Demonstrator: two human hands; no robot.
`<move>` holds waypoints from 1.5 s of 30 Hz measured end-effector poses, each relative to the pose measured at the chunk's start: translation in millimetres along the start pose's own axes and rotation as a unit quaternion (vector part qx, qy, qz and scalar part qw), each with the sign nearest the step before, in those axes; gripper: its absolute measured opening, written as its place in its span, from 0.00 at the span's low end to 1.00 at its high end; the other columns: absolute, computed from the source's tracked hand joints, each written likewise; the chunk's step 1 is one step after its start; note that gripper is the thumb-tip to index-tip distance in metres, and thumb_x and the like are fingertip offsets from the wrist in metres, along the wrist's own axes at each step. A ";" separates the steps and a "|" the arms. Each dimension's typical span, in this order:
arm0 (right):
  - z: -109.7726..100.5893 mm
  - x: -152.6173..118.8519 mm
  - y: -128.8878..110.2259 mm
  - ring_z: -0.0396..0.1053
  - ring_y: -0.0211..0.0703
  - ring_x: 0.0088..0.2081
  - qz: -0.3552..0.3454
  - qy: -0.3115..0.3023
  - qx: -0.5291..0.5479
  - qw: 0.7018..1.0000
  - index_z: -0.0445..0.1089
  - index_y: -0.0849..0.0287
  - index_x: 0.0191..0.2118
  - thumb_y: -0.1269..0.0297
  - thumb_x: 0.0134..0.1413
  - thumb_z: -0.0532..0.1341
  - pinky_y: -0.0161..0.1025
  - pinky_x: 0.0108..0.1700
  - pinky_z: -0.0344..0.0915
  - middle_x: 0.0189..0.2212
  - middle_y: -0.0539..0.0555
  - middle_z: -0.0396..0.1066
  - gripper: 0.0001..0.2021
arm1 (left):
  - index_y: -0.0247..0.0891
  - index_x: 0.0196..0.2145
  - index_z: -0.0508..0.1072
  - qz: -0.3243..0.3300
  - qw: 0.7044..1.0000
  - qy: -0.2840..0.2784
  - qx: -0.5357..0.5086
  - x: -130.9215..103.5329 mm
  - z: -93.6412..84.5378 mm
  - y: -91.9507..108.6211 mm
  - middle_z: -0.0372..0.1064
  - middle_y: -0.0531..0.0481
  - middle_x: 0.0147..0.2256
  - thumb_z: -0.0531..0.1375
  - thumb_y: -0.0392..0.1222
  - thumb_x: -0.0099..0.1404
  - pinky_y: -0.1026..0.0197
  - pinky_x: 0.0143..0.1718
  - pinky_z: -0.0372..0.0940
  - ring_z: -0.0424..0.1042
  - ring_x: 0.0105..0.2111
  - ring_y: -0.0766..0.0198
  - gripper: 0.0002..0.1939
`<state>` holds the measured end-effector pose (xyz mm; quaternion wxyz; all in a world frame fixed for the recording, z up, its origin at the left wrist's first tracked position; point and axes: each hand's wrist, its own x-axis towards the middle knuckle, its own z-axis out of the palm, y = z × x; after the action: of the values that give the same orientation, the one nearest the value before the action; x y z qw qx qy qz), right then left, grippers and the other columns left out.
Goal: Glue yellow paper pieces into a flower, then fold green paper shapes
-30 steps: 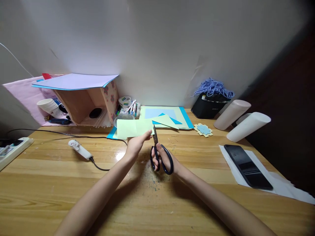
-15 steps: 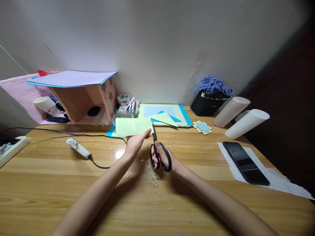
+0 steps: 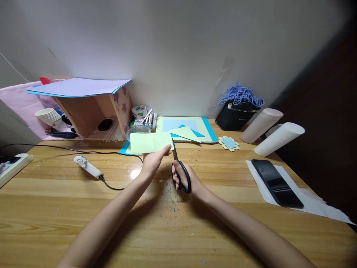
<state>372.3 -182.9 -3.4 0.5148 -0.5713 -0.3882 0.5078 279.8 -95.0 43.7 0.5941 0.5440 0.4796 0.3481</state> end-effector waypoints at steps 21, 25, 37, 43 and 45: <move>-0.7 0.8 2.3 0.55 0.31 0.12 -0.013 -0.011 -0.019 1.000 0.55 0.58 0.27 0.37 0.48 0.44 0.29 0.15 0.57 0.12 0.43 0.54 0.25 | 0.37 0.23 0.76 -0.056 0.996 -0.013 0.067 1.0 -0.2 -4.4 0.74 0.45 0.33 0.63 0.57 0.43 0.55 0.51 0.54 0.69 0.41 0.54 0.19; -0.4 0.9 1.1 0.54 0.31 0.12 -0.006 -0.008 -0.016 1.000 0.55 0.58 0.26 0.37 0.47 0.45 0.30 0.14 0.57 0.12 0.43 0.53 0.25 | 0.36 0.23 0.76 -0.052 0.996 -0.017 0.066 -0.6 -1.0 -2.5 0.74 0.44 0.33 0.63 0.56 0.43 0.56 0.49 0.55 0.69 0.41 0.54 0.19; 0.8 -1.7 0.9 0.54 0.30 0.12 0.001 0.016 -0.012 1.000 0.55 0.58 0.26 0.39 0.47 0.49 0.29 0.14 0.56 0.12 0.42 0.53 0.24 | 0.35 0.22 0.75 -0.035 0.999 -0.020 0.023 0.6 0.4 -3.9 0.74 0.43 0.29 0.64 0.53 0.43 0.59 0.43 0.60 0.71 0.35 0.58 0.17; -0.5 -1.3 2.0 0.55 0.31 0.13 -0.007 0.005 -0.014 1.000 0.55 0.58 0.27 0.37 0.47 0.46 0.30 0.16 0.57 0.12 0.43 0.54 0.25 | 0.35 0.21 0.75 -0.045 0.998 -0.024 0.034 0.4 -0.4 -2.8 0.74 0.44 0.30 0.63 0.54 0.44 0.58 0.46 0.58 0.70 0.37 0.57 0.17; -0.9 -0.7 1.5 0.54 0.31 0.13 -0.008 0.008 -0.021 1.000 0.55 0.58 0.27 0.37 0.47 0.46 0.30 0.15 0.57 0.12 0.43 0.54 0.25 | 0.36 0.22 0.75 -0.056 0.997 -0.021 0.044 0.1 -0.7 -2.9 0.74 0.45 0.30 0.63 0.55 0.44 0.57 0.47 0.57 0.70 0.38 0.56 0.17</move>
<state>372.9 -184.0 -4.8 0.5101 -0.5831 -0.3990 0.4905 278.9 -95.1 40.9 0.5977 0.5496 0.5115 0.2812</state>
